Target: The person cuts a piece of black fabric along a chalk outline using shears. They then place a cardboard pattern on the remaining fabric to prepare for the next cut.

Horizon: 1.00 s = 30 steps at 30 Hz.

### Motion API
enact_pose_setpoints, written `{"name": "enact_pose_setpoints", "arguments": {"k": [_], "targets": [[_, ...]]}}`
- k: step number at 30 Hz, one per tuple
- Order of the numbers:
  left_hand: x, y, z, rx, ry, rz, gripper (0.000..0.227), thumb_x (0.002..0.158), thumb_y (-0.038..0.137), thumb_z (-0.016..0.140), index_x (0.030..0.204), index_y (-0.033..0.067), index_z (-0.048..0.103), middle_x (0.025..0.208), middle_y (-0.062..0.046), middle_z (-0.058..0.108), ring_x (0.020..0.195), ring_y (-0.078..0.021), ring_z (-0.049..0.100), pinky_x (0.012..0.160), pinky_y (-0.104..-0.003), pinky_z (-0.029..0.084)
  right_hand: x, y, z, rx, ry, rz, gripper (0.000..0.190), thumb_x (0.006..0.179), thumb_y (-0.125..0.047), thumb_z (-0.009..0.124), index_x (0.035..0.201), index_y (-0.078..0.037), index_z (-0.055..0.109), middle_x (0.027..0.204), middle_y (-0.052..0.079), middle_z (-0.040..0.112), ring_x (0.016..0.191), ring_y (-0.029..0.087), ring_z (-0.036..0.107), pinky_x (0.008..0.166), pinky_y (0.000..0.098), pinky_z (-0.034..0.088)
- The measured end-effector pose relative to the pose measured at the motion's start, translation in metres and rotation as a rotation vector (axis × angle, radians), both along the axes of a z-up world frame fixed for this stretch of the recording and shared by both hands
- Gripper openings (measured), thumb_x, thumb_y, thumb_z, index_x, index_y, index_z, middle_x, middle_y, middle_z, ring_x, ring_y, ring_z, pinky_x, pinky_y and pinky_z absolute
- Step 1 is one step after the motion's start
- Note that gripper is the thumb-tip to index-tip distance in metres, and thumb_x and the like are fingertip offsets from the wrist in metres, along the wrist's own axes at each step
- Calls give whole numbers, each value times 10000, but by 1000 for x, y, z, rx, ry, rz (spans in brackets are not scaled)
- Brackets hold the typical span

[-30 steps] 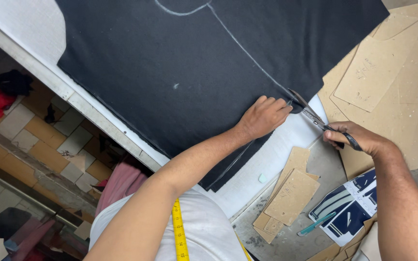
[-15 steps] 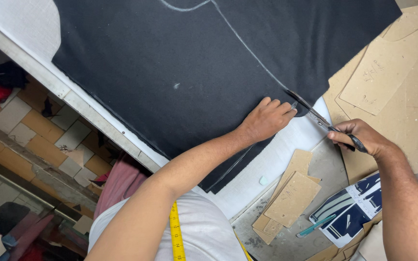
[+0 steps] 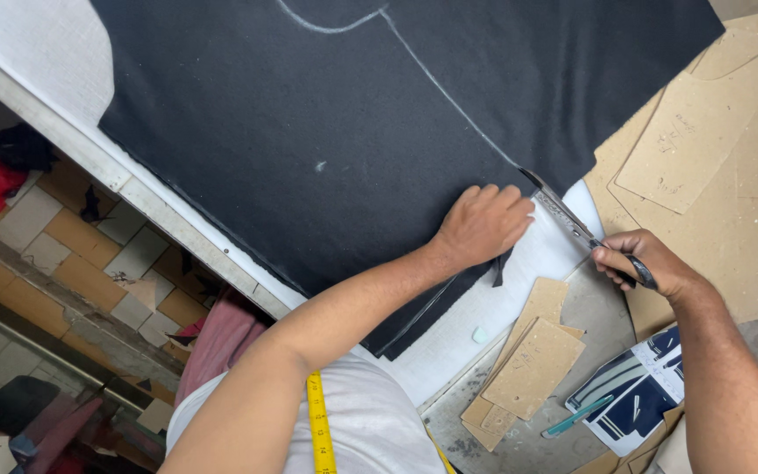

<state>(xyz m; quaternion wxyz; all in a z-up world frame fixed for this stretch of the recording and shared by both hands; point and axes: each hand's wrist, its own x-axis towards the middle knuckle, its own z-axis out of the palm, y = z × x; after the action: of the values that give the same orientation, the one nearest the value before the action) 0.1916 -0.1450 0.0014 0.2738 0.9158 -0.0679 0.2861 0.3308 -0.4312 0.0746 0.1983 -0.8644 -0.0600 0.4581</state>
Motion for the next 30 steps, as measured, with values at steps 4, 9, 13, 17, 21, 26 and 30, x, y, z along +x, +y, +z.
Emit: {"name": "enact_pose_setpoints", "arguments": {"k": [4,9,13,17,21,26,30], "targets": [[6,8,-3,43,-42,80,353,777,434,751,688,132,591,693,3,467,646,-147,454,601,-320,387,-2,7,12,-9,3,32,386,894,-390,704,758,-29,700,564,68,605,505,175,535,479,330,427],[10,4,-18,88,-98,59,283,905,152,712,664,166,564,659,31,466,600,-115,437,591,-307,394,3,21,16,-5,-6,192,507,892,-539,669,796,-42,701,615,61,615,609,197,580,606,343,445],[7,5,-20,81,-170,47,279,926,128,705,681,159,574,638,40,468,537,-83,433,486,-269,357,6,39,13,-203,-86,120,525,803,-581,710,900,-71,790,626,119,642,645,249,623,614,399,460],[7,7,-14,62,-218,37,232,938,147,700,731,149,596,647,44,468,525,-73,440,471,-256,356,7,46,18,-167,-109,155,535,763,-604,712,931,-101,787,642,88,681,648,211,644,593,368,494],[7,9,-12,6,-181,9,252,939,150,714,723,144,583,646,41,469,522,-71,447,472,-250,374,4,49,19,-191,-123,143,551,797,-583,745,786,-32,766,563,121,612,540,235,580,503,393,421],[8,8,-16,-8,-177,0,251,933,145,722,724,139,583,650,39,472,522,-72,453,476,-247,392,5,49,19,-198,-152,108,511,734,-541,809,666,-40,738,496,89,577,458,198,550,426,358,377],[9,6,-20,-24,-176,-10,217,918,144,714,735,134,597,658,37,482,524,-70,460,476,-243,394,7,47,20,-218,-161,123,502,722,-514,838,643,-30,729,479,90,573,430,192,550,401,338,372]]}}
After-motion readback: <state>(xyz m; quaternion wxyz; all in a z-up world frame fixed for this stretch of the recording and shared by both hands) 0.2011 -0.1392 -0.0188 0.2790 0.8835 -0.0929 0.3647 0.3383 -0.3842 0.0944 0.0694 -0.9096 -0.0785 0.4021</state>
